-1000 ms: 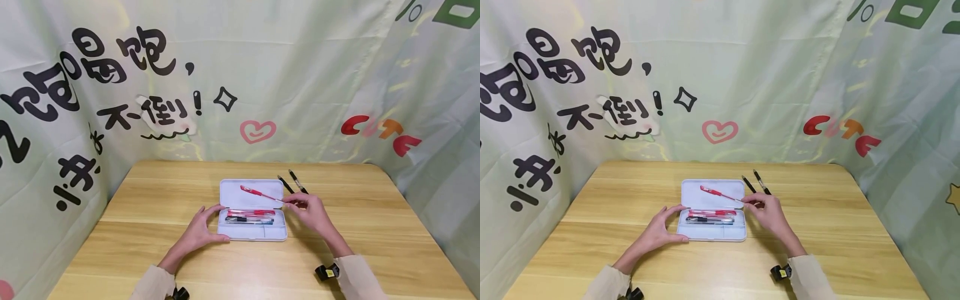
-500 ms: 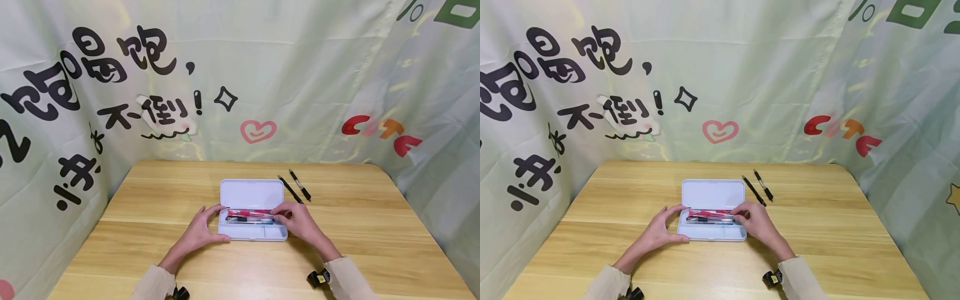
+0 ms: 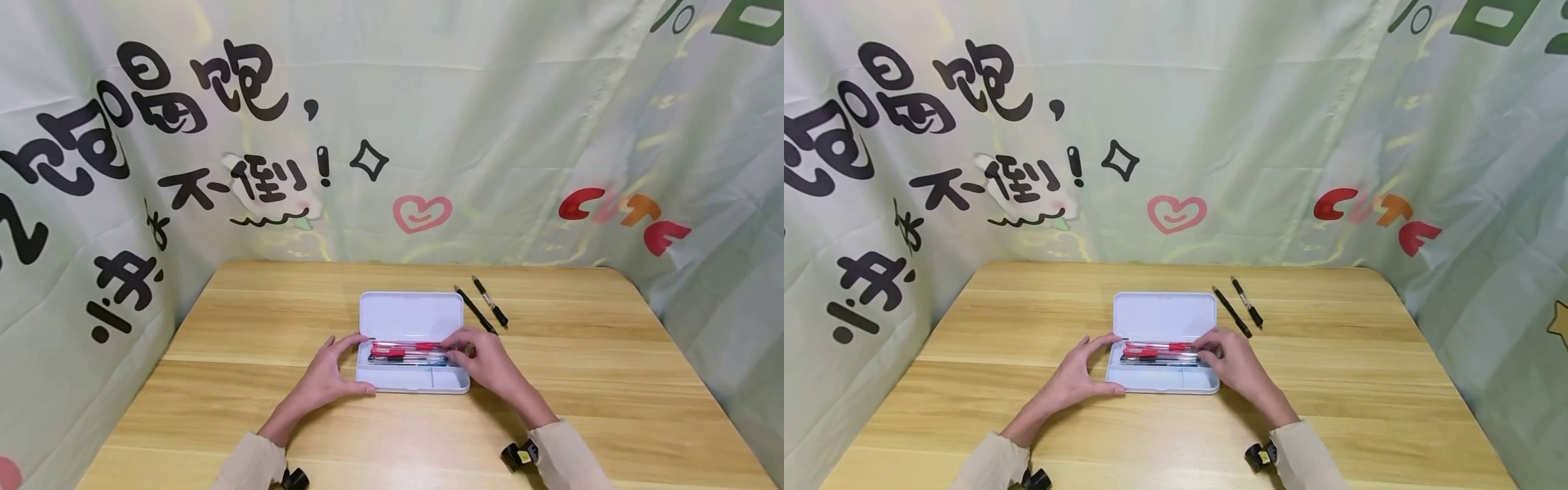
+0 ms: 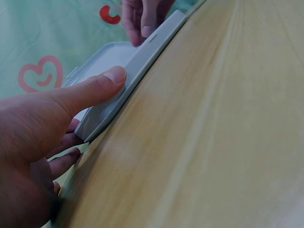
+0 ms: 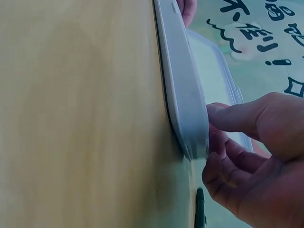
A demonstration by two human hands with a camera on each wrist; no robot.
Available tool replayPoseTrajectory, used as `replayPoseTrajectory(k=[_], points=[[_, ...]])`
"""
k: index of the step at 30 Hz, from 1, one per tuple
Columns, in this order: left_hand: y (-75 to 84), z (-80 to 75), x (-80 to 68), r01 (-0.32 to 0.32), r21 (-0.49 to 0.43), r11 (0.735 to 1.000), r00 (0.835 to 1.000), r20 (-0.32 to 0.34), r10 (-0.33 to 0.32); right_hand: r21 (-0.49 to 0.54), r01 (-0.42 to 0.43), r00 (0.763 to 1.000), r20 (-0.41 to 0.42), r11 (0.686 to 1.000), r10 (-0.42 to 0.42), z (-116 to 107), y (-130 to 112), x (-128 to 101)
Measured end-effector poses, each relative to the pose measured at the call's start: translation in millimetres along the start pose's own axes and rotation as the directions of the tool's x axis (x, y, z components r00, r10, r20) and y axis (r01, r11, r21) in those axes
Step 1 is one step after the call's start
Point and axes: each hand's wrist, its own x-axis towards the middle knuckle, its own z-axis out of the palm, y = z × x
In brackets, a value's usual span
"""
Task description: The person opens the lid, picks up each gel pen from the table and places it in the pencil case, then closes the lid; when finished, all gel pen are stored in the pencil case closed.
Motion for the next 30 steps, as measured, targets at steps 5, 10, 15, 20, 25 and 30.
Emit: replayPoseTrajectory(k=[5,10,15,20,25,30], points=[[0.5,0.5,0.9,-0.011,0.001,1.000,1.000,-0.002,0.011,0.016,0.030,0.990,-0.140,0.999,-0.028,-13.0,10.7,1.9],[-0.2,1.2,0.8,-0.014,0.007,1.000,1.000,-0.006,0.014,0.020,-0.036,0.972,-0.233,0.999,0.040,-29.3,26.5,4.1],[-0.5,0.8,0.1,-0.007,0.007,1.000,1.000,-0.006,0.007,0.017,-0.132,0.949,-0.288,0.991,0.131,-43.6,42.9,7.2],[-0.8,0.7,0.7,-0.012,0.008,1.000,1.000,-0.005,0.012,0.004,-0.214,0.934,-0.291,0.977,0.206,-56.2,57.2,10.3],[-1.6,0.7,0.2,-0.014,0.012,1.000,1.000,-0.009,0.014,-0.021,-0.258,0.938,-0.243,0.966,0.246,-61.5,67.9,14.6],[-1.9,1.0,0.9,-0.025,0.014,1.000,1.000,-0.008,0.025,-0.058,-0.280,0.944,-0.195,0.958,0.264,-63.3,73.9,18.3]])
